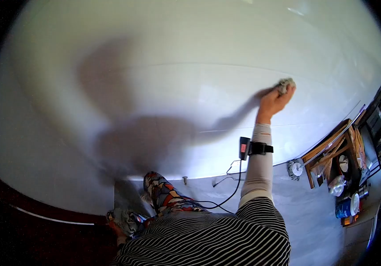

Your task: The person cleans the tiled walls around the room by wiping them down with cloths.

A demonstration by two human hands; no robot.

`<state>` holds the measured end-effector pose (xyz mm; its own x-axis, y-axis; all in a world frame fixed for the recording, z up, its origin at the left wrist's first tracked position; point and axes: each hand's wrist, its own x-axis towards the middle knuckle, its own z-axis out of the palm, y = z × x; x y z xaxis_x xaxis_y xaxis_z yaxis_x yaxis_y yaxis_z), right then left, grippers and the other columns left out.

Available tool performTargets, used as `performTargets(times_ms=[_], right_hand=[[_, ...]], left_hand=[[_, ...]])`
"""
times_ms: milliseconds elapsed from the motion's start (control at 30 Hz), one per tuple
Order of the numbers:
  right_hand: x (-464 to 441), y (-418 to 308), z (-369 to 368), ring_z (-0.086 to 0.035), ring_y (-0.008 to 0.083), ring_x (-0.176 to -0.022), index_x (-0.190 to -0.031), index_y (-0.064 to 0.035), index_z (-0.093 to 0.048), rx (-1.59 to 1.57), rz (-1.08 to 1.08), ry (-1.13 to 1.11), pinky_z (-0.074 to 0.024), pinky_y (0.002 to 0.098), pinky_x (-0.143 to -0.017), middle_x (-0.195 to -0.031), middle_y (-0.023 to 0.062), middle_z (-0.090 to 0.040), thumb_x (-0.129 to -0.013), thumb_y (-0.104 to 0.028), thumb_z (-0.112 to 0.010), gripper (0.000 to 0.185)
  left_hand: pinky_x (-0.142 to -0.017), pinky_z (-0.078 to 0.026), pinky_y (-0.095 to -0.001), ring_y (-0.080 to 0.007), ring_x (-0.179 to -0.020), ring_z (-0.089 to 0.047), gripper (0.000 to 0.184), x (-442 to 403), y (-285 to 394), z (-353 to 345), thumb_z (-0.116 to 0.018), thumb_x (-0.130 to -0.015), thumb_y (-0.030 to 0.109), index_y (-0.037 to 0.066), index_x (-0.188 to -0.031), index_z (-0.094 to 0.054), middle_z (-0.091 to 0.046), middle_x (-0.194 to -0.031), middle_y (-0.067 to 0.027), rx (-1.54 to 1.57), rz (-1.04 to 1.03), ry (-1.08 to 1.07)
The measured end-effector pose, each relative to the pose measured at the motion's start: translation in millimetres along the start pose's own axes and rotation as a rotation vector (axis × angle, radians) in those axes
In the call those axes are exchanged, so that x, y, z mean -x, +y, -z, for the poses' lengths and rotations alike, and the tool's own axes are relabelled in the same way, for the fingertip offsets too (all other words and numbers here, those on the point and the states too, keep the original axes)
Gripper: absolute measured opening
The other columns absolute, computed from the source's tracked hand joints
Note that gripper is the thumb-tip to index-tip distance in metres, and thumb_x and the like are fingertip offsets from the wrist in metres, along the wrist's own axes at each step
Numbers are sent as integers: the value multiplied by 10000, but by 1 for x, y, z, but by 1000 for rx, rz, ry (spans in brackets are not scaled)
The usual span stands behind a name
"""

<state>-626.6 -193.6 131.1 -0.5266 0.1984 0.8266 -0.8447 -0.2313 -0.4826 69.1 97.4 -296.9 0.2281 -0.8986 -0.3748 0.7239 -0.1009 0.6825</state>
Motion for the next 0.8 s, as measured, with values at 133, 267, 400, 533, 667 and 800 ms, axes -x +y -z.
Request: performTargets(times_ms=[133, 267, 400, 533, 667, 800], right_hand=[[49, -111, -28, -312, 413, -1375, -1322, -7, -483, -113, 263, -188, -242, 462, -1143, -1459, 236, -373, -804, 33, -492, 519], [109, -185, -48, -406, 435, -1311, -1247, -52, -574, -255, 508, -415, -322, 486, -1096, -1384, 195, -485, -777, 35, -533, 479], [151, -216, -49, -473, 322, -1289, -1160, -108, -650, -337, 754, -639, -397, 457, -1017, -1367, 69, -540, -849, -46, -569, 327], [159, -196, -46, -483, 262, -1288, -1144, -140, -673, -316, 915, -640, -404, 418, -998, -1348, 15, -559, -880, -115, -598, 275], [203, -142, -29, -385, 258, -1359, -1232, -124, -608, -455, 1100, -1060, -382, 421, -1045, -1468, 37, -423, -892, -110, -554, 345], [238, -113, 3, -359, 262, -1369, -1253, -105, -582, -426, 1360, -1286, -371, 431, -1072, -1472, 57, -401, -893, -94, -537, 364]], left_hand=[[-1053, -387, -443, -309, -1267, -428, 580, -1, 4, -4, -418, -980, 417, 44, -1420, -361, -399, -1426, -148, 5, -23, 14], [-1039, -396, -437, -301, -1247, -444, 565, 1, 8, -7, -436, -974, 405, 43, -1404, -383, -418, -1408, -143, 7, -35, 32], [-1025, -406, -431, -293, -1227, -459, 550, 18, 10, -13, -454, -969, 393, 41, -1389, -404, -438, -1389, -137, 12, -48, 54], [-1011, -416, -425, -285, -1207, -475, 536, 33, 10, -22, -472, -963, 382, 40, -1373, -425, -457, -1370, -132, 22, -69, 68], [-996, -425, -419, -277, -1187, -491, 521, 41, 8, -29, -490, -957, 370, 38, -1357, -447, -477, -1351, -127, 25, -79, 66], [-982, -435, -413, -269, -1167, -506, 507, 47, 9, -38, -508, -952, 359, 37, -1341, -468, -496, -1332, -121, 19, -97, 54]])
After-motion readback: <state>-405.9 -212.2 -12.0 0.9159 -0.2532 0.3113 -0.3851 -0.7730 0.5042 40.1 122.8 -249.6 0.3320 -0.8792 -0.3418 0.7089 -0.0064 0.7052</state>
